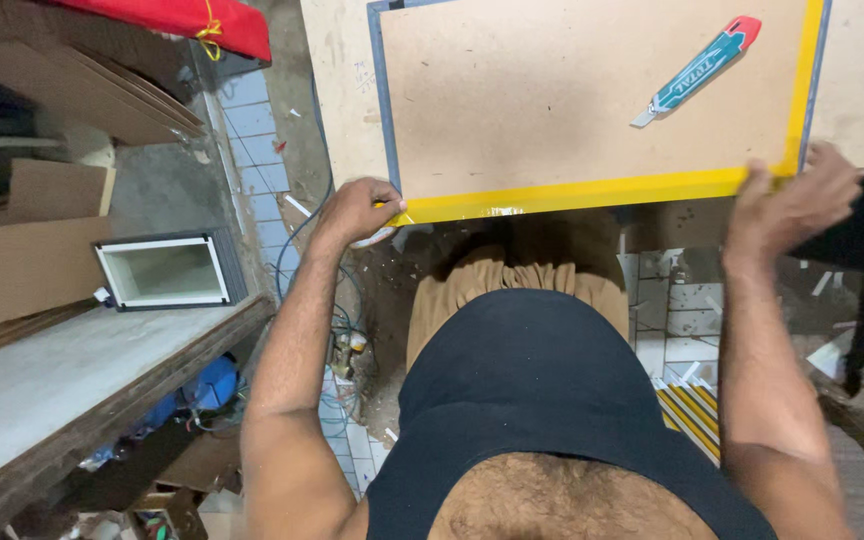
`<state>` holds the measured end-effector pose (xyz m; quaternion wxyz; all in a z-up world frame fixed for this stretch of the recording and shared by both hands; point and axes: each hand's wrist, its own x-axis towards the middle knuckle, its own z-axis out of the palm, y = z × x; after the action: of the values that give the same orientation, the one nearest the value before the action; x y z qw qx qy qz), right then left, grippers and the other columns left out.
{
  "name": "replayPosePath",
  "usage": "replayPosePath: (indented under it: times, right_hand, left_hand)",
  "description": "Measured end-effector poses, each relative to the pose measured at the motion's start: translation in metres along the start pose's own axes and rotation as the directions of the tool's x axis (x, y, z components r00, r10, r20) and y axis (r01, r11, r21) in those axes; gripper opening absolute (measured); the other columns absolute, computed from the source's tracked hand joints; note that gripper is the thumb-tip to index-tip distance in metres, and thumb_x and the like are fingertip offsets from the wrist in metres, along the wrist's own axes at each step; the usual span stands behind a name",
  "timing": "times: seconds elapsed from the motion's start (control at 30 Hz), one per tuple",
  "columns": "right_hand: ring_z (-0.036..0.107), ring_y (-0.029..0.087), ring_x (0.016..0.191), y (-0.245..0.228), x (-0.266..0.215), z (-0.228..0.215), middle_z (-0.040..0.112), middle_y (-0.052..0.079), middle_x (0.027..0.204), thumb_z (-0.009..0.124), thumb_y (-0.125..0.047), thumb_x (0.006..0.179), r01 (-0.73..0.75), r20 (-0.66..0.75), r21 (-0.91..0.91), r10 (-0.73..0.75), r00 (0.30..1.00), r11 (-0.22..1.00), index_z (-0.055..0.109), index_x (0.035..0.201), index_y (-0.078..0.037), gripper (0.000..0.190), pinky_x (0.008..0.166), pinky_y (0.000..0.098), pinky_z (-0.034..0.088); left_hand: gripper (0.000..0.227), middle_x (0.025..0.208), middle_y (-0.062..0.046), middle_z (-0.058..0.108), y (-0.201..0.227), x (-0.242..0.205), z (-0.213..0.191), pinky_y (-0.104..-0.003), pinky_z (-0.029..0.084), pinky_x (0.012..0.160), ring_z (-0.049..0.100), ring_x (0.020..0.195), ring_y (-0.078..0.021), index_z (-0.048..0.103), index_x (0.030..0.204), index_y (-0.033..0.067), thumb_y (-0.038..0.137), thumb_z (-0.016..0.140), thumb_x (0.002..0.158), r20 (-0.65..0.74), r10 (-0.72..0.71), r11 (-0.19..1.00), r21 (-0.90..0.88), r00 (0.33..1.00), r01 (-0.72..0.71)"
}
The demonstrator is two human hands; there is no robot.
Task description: The person applies yellow masking tape to the edges of rectangular frames on a workbench. They use a utility knife to cut the tape and smooth it along the borders, repeating the process on multiple frames.
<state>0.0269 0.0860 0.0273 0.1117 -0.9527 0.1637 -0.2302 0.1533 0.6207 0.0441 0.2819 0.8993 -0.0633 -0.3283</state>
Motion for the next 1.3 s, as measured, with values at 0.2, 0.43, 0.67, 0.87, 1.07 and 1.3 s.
replayPosePath:
  times: [0.2, 0.43, 0.67, 0.87, 1.07, 1.3]
  right_hand:
    - [0.053, 0.039, 0.136, -0.226, -0.041, 0.055, 0.058, 0.024, 0.14, 0.058, -0.056, 0.096, 0.519, 0.142, 0.643, -0.754, 0.641, 0.563, 0.053, 0.134, 0.002, 0.07, 0.117, 0.0526, 0.04]
    - [0.027, 0.033, 0.156, -0.242, -0.072, 0.073, 0.033, 0.023, 0.165, 0.043, -0.065, 0.1, 0.693, 0.286, 0.482, -0.844, 0.453, 0.536, 0.037, 0.154, 0.007, 0.09, 0.128, 0.0471, 0.021]
    - [0.029, 0.046, 0.159, 0.0, -0.022, 0.004, 0.034, 0.033, 0.167, 0.063, -0.065, 0.095, 0.347, 0.432, 0.102, -0.356, 0.829, 0.932, 0.036, 0.16, 0.011, 0.103, 0.132, 0.0545, 0.023]
    - [0.018, 0.049, 0.159, 0.053, 0.035, -0.003, 0.025, 0.042, 0.167, 0.062, -0.04, 0.115, 0.229, 0.411, -0.105, -0.167, 0.896, 0.968, 0.025, 0.162, 0.015, 0.082, 0.131, 0.0626, 0.014]
    - [0.047, 0.028, 0.141, -0.025, 0.101, 0.049, 0.055, 0.016, 0.14, 0.064, -0.016, 0.11, 0.654, 0.355, -0.163, -0.575, 0.737, 0.739, 0.057, 0.132, -0.008, 0.025, 0.129, 0.0474, 0.03]
    - [0.058, 0.022, 0.067, -0.168, 0.048, 0.03, 0.061, 0.007, 0.078, 0.046, -0.027, 0.107, 0.008, 0.759, 0.323, -0.265, 0.595, 0.946, 0.061, 0.109, -0.006, 0.025, 0.062, 0.0413, 0.054]
  left_hand:
    - [0.024, 0.095, -0.009, 0.077, 0.004, 0.005, 0.001, -0.037, 0.055, 0.083, 0.074, 0.091, -0.0237, 0.078, 0.096, 0.0114, 0.034, 0.075, 0.088, 0.055, -0.021, 1.0, 0.004, 0.998, 0.021]
    - [0.026, 0.095, -0.009, 0.077, 0.005, 0.004, 0.002, -0.037, 0.055, 0.083, 0.073, 0.089, -0.022, 0.079, 0.097, 0.0108, 0.035, 0.076, 0.086, 0.065, -0.073, 0.997, 0.007, 0.995, 0.072]
    - [0.027, 0.093, -0.01, 0.077, -0.001, 0.007, -0.001, -0.037, 0.056, 0.085, 0.074, 0.089, -0.0223, 0.079, 0.097, 0.0092, 0.035, 0.075, 0.088, 0.099, -0.012, 1.0, -0.012, 0.995, 0.013]
    - [0.026, 0.092, -0.012, 0.077, 0.009, 0.006, 0.0, -0.038, 0.056, 0.082, 0.075, 0.088, -0.025, 0.079, 0.095, 0.0091, 0.033, 0.075, 0.086, 0.108, 0.002, 1.0, 0.001, 0.994, -0.002]
    - [0.026, 0.094, -0.011, 0.075, 0.025, -0.007, 0.042, -0.043, 0.055, 0.08, 0.072, 0.09, -0.031, 0.078, 0.092, 0.0117, 0.036, 0.074, 0.086, 0.04, 0.092, 0.996, -0.012, 0.995, -0.092]
    - [0.029, 0.095, -0.012, 0.074, 0.015, -0.011, 0.063, -0.046, 0.055, 0.079, 0.071, 0.092, -0.0325, 0.079, 0.089, 0.0145, 0.042, 0.075, 0.083, -0.047, -0.005, 0.999, -0.034, 0.999, 0.003]
